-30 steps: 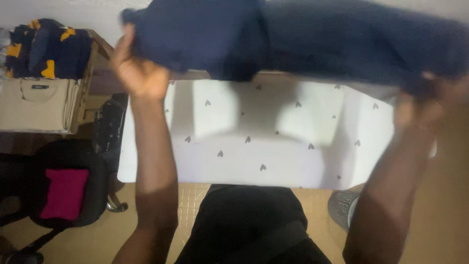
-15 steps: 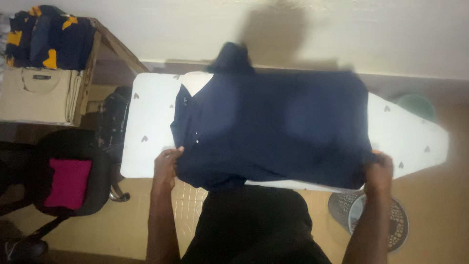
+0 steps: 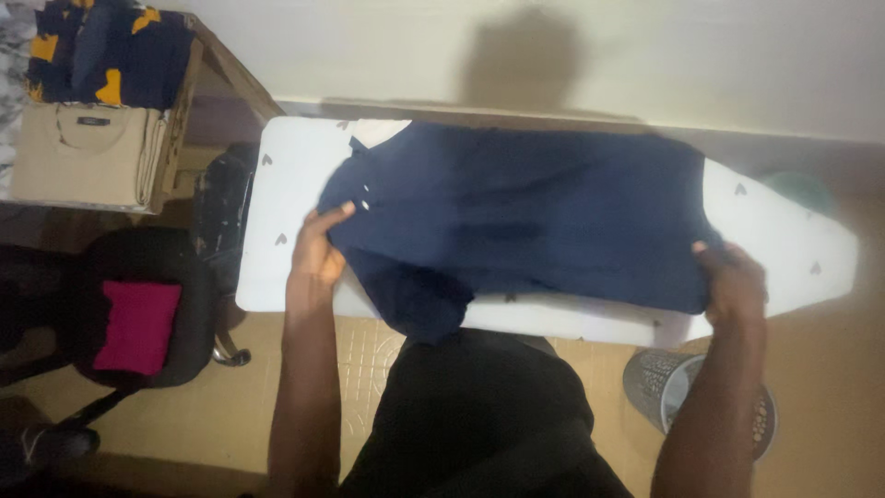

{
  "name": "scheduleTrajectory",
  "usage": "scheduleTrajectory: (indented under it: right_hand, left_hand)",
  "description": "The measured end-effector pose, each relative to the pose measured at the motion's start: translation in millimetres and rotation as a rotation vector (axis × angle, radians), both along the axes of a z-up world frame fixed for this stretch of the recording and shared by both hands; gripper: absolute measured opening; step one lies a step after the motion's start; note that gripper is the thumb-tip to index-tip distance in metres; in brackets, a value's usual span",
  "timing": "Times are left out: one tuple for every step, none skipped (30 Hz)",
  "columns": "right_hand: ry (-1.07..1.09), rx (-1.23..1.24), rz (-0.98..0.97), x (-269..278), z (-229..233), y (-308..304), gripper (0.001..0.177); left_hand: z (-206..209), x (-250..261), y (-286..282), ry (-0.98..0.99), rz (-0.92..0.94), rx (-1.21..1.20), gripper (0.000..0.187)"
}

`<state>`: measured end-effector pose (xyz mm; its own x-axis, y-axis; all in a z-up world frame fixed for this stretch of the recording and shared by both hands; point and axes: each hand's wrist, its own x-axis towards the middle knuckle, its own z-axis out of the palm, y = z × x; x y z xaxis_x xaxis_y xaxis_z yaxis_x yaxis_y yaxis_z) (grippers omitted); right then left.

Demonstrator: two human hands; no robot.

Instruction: The person folds a dark blue and yellow patterned garment on a white ironing board, then places it on a stack of folded clothes. They then retrieve a dark blue shirt from a laundry basket, unfold it, and begin folding it on the ironing board.

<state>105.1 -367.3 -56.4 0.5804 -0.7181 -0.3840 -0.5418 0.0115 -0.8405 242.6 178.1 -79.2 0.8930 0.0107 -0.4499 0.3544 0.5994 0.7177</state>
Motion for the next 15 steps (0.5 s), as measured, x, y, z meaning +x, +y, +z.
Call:
scheduleTrajectory:
  right_hand:
    - [0.043, -0.014, -0.056, 0, 15, 0, 0.055]
    - [-0.055, -0.006, -0.056, 1, 29, 2, 0.05]
    - [-0.148, 0.003, -0.054, -3, 41, 3, 0.046]
    - [-0.242, 0.012, -0.053, -7, 51, 5, 0.042]
    - [-0.24, -0.049, -0.039, -10, 60, 6, 0.041]
    - [-0.237, -0.11, -0.026, -15, 67, 6, 0.041]
    - [-0.234, -0.167, -0.012, -20, 70, 7, 0.04]
    - [-0.308, -0.121, 0.001, -25, 70, 6, 0.042]
    - [-0.383, -0.075, 0.012, -29, 68, 4, 0.043]
    - [-0.457, -0.028, 0.024, -34, 64, 1, 0.045]
    - [-0.261, -0.126, 0.022, -39, 57, -2, 0.044]
    - [-0.064, -0.221, 0.021, -44, 48, -5, 0.044]
    - [0.136, -0.31, 0.026, -49, 38, -7, 0.043]
    - [0.201, -0.265, 0.03, -51, 26, -8, 0.044]
    - [0.265, -0.222, 0.037, -51, 15, -7, 0.044]
  left_hand:
    - [9, 5, -1, -0.042, 0.038, -0.003, 0.051]
    - [18, 10, -2, -0.085, 0.075, -0.006, 0.051]
    - [24, 9, 0, -0.123, 0.113, -0.009, 0.051]
    - [29, 5, 2, -0.181, 0.112, -0.025, 0.051]
    - [33, 4, 5, -0.242, 0.113, -0.043, 0.05]
    - [35, 3, 7, -0.304, 0.113, -0.061, 0.05]
    - [36, -1, 8, -0.281, 0.108, 0.003, 0.054]
    - [36, -7, 9, -0.258, 0.102, 0.068, 0.057]
    - [34, -12, 10, -0.234, 0.095, 0.132, 0.061]
    - [31, -16, 11, -0.139, 0.057, 0.287, 0.068]
    - [28, -21, 10, -0.041, 0.02, 0.44, 0.076]
    - [24, -26, 9, 0.058, -0.019, 0.592, 0.084]
    - [18, -32, 9, 0.124, -0.106, 0.645, 0.086]
    - [13, -38, 9, 0.19, -0.195, 0.695, 0.088]
    - [7, -44, 11, 0.257, -0.281, 0.74, 0.09]
